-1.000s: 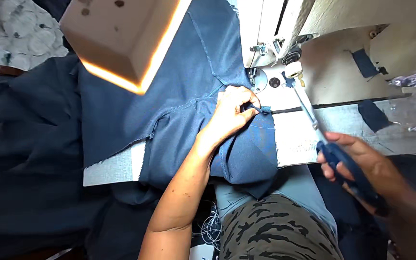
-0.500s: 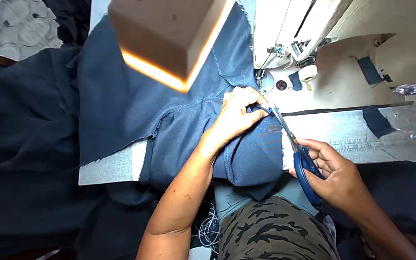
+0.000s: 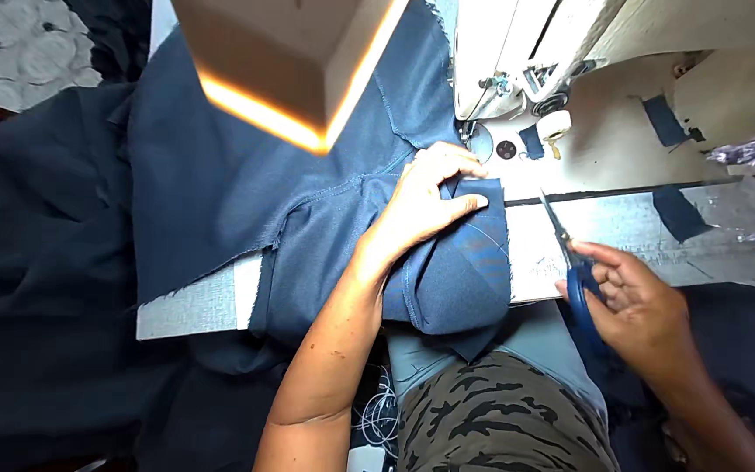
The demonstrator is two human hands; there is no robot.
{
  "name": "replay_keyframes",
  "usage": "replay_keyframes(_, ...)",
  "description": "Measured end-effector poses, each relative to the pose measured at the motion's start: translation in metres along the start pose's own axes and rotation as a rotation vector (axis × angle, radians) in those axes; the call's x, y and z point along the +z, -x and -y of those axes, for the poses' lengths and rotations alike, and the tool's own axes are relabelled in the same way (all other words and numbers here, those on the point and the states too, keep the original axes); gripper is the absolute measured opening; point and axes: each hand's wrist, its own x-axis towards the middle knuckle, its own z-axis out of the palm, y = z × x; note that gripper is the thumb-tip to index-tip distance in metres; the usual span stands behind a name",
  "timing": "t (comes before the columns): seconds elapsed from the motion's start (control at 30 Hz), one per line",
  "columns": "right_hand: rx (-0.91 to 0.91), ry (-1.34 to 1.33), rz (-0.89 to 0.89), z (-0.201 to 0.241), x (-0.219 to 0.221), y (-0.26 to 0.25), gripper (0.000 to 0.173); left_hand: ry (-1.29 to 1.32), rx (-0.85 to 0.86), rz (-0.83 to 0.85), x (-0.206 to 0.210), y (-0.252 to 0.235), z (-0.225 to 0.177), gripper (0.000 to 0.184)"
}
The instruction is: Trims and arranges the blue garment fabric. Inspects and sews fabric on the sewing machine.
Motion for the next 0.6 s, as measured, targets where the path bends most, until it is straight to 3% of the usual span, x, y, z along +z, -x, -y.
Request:
replay_keyframes(0.07, 0.000, 0.223, 0.034, -0.007, -0.018, -0.013, 0.053, -0.013, 0.017, -0.043, -0.008, -0.003, -0.004, 0.035)
replay_keyframes(0.2, -0.033, 0.541, 0.047, -0.031, -0.039, -0.042, 0.079, -0.074, -0.001, -0.099, -0.028, -0.002, -0.009, 0.033)
replay_keyframes(0.33, 0.019, 0.621, 0.029, -0.034, -0.046, -0.057, 0.067, -0.091, -0.097, -0.083, -0.037, -0.001, -0.014, 0.042)
replay_keyframes(0.5, -0.012, 0.662, -0.068, -0.006, -0.024, -0.053, 0.047, 0.463, -0.202, -0.137, -0.037, -0.003, -0.026, 0.059)
replay_keyframes(0.6, -0.186, 0.378, -0.099, 0.019, 0.009, -0.047, 0.037, 0.640, -0.274, -0.157, -0.036, -0.002, -0.028, 0.061)
